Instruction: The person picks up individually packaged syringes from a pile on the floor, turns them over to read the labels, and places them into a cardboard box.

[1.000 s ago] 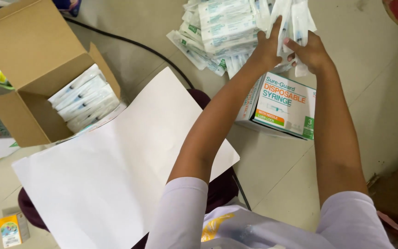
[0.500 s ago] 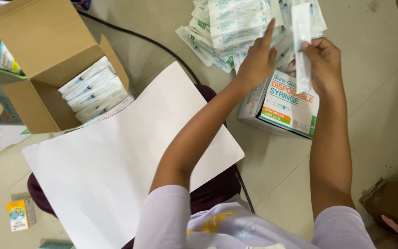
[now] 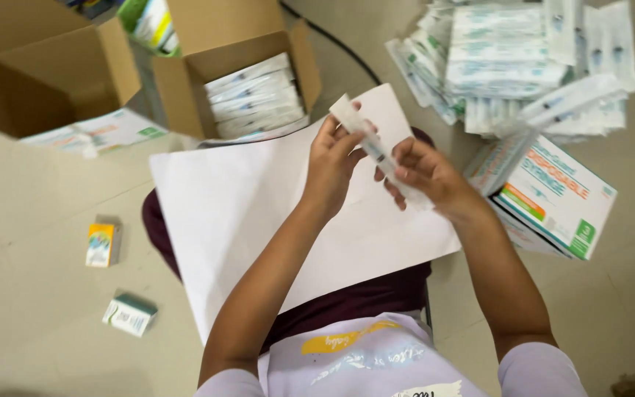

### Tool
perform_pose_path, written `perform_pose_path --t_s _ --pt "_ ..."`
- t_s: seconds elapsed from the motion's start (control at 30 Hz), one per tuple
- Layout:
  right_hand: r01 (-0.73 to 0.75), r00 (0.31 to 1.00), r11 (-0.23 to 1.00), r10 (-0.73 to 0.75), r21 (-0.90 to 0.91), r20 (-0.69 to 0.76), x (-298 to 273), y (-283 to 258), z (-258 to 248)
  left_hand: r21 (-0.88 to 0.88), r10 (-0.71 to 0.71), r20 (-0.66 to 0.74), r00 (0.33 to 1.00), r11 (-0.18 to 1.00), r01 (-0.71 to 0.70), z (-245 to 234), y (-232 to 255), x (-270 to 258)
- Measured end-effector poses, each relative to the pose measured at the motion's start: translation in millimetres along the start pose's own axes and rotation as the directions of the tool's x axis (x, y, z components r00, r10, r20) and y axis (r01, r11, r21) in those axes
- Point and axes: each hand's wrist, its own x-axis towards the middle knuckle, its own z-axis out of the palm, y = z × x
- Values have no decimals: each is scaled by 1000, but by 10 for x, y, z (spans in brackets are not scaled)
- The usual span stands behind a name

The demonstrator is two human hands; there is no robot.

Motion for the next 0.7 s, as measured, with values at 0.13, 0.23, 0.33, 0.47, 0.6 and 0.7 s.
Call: perform_pose_path --t_s 0.13,0.23,0.33,0.47,0.6,0.7 --pt "-112 971 962 53 249 234 81 320 468 -216 7 -34 999 976 -14 -561 139 -411" --pt "-138 969 962 81 237 235 81 396 762 -402 130 13 991 909 -114 -742 246 -671" --pt "-4 990 1000 6 -20 142 98 404 998 -443 152 -45 987 883 -156 -713 445 -877" --pt "152 988 977 -148 -150 37 91 464 1207 -308 64 -132 989 946 -102 -703 451 -1022" --pt "165 983 951 -179 -260 -29 47 475 1340 -84 25 -123 992 996 -36 -762 254 -1039" --pt "218 947 818 -310 -533 -89 41 484 1220 94 22 -76 997 995 -15 -883 217 -1037"
